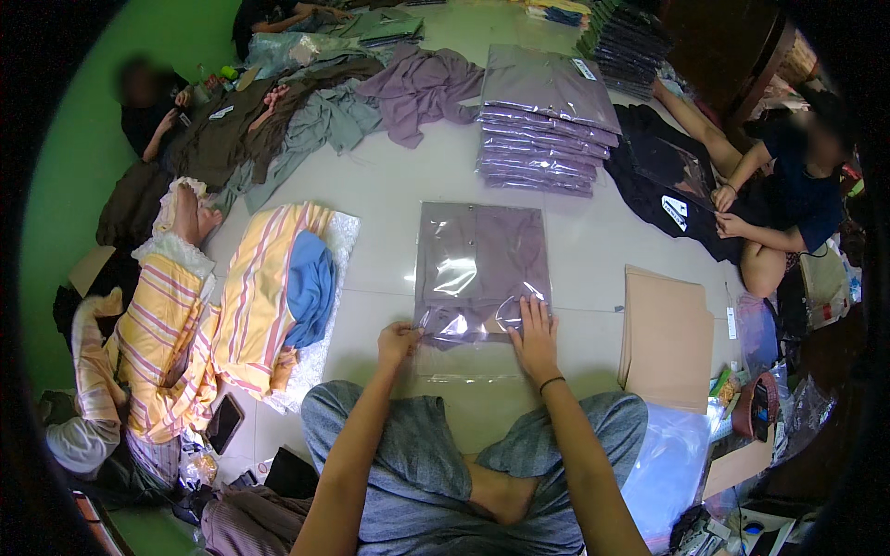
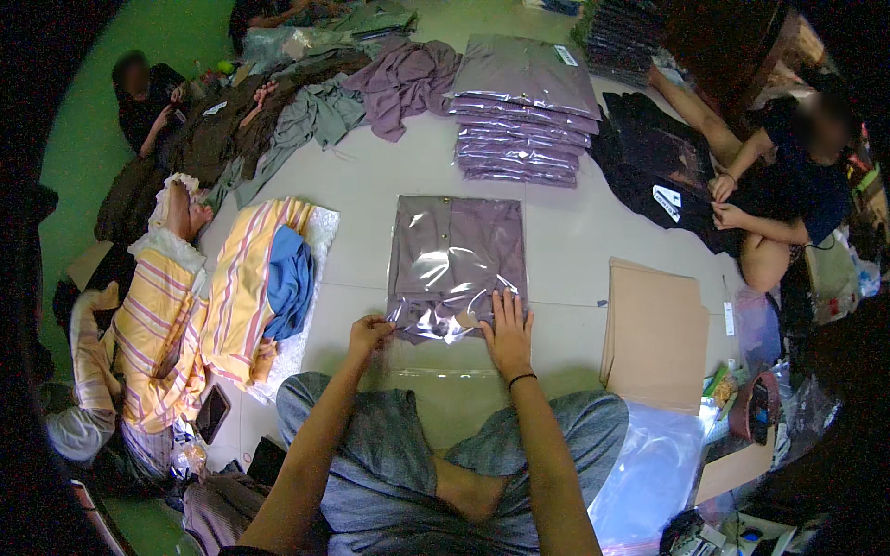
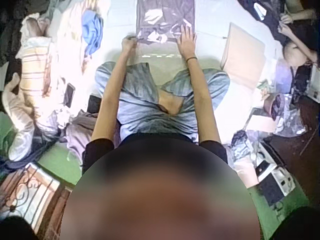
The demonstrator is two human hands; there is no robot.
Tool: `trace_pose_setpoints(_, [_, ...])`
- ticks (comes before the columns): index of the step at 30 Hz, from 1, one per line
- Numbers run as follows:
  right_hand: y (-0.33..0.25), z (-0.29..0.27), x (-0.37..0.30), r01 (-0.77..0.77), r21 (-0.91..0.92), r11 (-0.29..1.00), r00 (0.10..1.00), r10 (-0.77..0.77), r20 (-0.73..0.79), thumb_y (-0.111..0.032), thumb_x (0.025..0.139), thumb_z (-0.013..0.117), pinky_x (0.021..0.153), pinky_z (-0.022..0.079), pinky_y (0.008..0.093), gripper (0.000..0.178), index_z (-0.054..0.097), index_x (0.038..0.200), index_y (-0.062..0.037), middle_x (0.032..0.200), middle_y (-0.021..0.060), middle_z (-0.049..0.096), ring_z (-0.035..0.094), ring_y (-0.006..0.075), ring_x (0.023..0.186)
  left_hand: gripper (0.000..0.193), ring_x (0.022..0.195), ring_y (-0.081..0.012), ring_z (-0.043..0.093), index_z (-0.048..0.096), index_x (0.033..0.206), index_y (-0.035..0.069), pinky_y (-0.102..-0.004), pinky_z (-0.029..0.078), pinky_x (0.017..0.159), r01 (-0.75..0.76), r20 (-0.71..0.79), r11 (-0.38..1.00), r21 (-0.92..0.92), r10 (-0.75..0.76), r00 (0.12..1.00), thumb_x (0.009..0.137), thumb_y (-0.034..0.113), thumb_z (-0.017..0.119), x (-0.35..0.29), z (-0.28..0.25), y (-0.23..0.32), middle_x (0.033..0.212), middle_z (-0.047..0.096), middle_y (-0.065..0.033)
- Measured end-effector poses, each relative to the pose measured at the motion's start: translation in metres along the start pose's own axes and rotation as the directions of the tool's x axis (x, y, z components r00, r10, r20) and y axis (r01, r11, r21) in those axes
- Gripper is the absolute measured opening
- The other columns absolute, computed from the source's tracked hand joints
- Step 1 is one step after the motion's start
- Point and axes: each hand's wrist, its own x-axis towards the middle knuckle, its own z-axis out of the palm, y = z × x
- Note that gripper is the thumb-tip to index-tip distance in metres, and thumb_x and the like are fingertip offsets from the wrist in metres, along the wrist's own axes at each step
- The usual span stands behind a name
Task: The person folds a purple long-sleeved shirt using a cardboard template, places it into a clear plastic bag, and seals it. They repeat this process with a second shirt, stacking the finished packages on the floor.
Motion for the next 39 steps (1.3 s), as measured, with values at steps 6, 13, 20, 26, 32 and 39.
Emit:
trace_pose_setpoints(6, [-0.047, -0.011, -0.011, 0.280, 0.343, 0.896, 0.960, -0.264, -0.095, -0.010, 0.077, 0.048, 0.096, 0.027, 0.0416, 0.033, 0.046, 0.110, -0.0054, 0.113, 0.0125, 0.044, 0.039, 0.0287, 0.108, 0.019, 0.057, -0.0106, 0.056, 0.059, 0.078, 0.002, -0.0198, 0.044, 0.048, 0.356, 0.288, 0.934, 0.043, -0.353, 0.890, 0.072, 0.019, 0.065, -0.016, -0.030, 0.010, 0.070, 0.060, -0.0062])
trace_pose_setpoints(13, [-0.120, 0.017, -0.037, 0.464, 0.470, 0.751, 0.873, -0.477, -0.099, -0.010, 0.074, 0.050, 0.079, 0.037, 0.0368, 0.011, 0.051, 0.082, -0.0027, 0.083, 0.0099, 0.048, 0.048, 0.0262, 0.084, 0.012, 0.060, -0.0130, 0.058, 0.059, 0.080, 0.004, -0.0250, 0.047, 0.050, 0.419, 0.237, 0.907, 0.042, -0.417, 0.878, 0.073, 0.014, 0.061, -0.037, -0.028, 0.018, 0.074, 0.061, -0.0058])
trace_pose_setpoints(20, [-0.137, 0.034, -0.045, 0.419, 0.464, 0.780, 0.905, -0.398, -0.149, -0.011, 0.074, 0.051, 0.076, 0.037, 0.0363, 0.013, 0.051, 0.083, -0.0025, 0.081, 0.0101, 0.047, 0.047, 0.0265, 0.082, 0.016, 0.070, -0.0208, 0.061, 0.058, 0.086, 0.000, -0.0300, 0.049, 0.056, 0.414, 0.242, 0.905, 0.095, -0.424, 0.873, 0.075, 0.011, 0.057, -0.035, -0.030, 0.008, 0.079, 0.062, -0.0093])
trace_pose_setpoints(26, [-0.148, 0.044, -0.047, 0.405, 0.322, 0.856, 0.914, -0.394, -0.102, -0.008, 0.073, 0.045, 0.076, 0.038, 0.0356, 0.014, 0.052, 0.083, -0.0014, 0.082, 0.0114, 0.049, 0.048, 0.0265, 0.083, 0.012, 0.061, -0.0166, 0.056, 0.061, 0.071, -0.002, -0.0278, 0.045, 0.053, 0.234, 0.241, 0.945, 0.229, -0.288, 0.927, 0.068, 0.009, 0.059, -0.034, -0.027, 0.005, 0.070, 0.061, -0.0087])
trace_pose_setpoints(32, [-0.152, 0.045, -0.049, 0.447, 0.147, 0.883, 0.893, -0.451, -0.006, -0.006, 0.072, 0.044, 0.078, 0.038, 0.0354, 0.012, 0.051, 0.080, -0.0007, 0.081, 0.0109, 0.050, 0.049, 0.0258, 0.083, 0.012, 0.057, -0.0142, 0.053, 0.060, 0.064, -0.003, -0.0275, 0.042, 0.050, 0.263, 0.110, 0.824, 0.501, -0.363, 0.925, 0.063, 0.009, 0.061, -0.032, -0.020, 0.011, 0.063, 0.059, -0.0079])
trace_pose_setpoints(39, [-0.135, 0.033, -0.048, 0.509, 0.398, 0.763, 0.854, -0.505, -0.124, -0.007, 0.070, 0.048, 0.077, 0.039, 0.0360, 0.009, 0.052, 0.077, -0.0029, 0.077, 0.0112, 0.050, 0.049, 0.0287, 0.078, 0.019, 0.054, -0.0160, 0.057, 0.061, 0.062, -0.001, -0.0286, 0.042, 0.044, -0.301, 0.345, 0.419, 0.856, -0.030, 0.938, 0.064, 0.018, 0.064, -0.009, -0.027, -0.025, 0.062, 0.059, -0.0117])
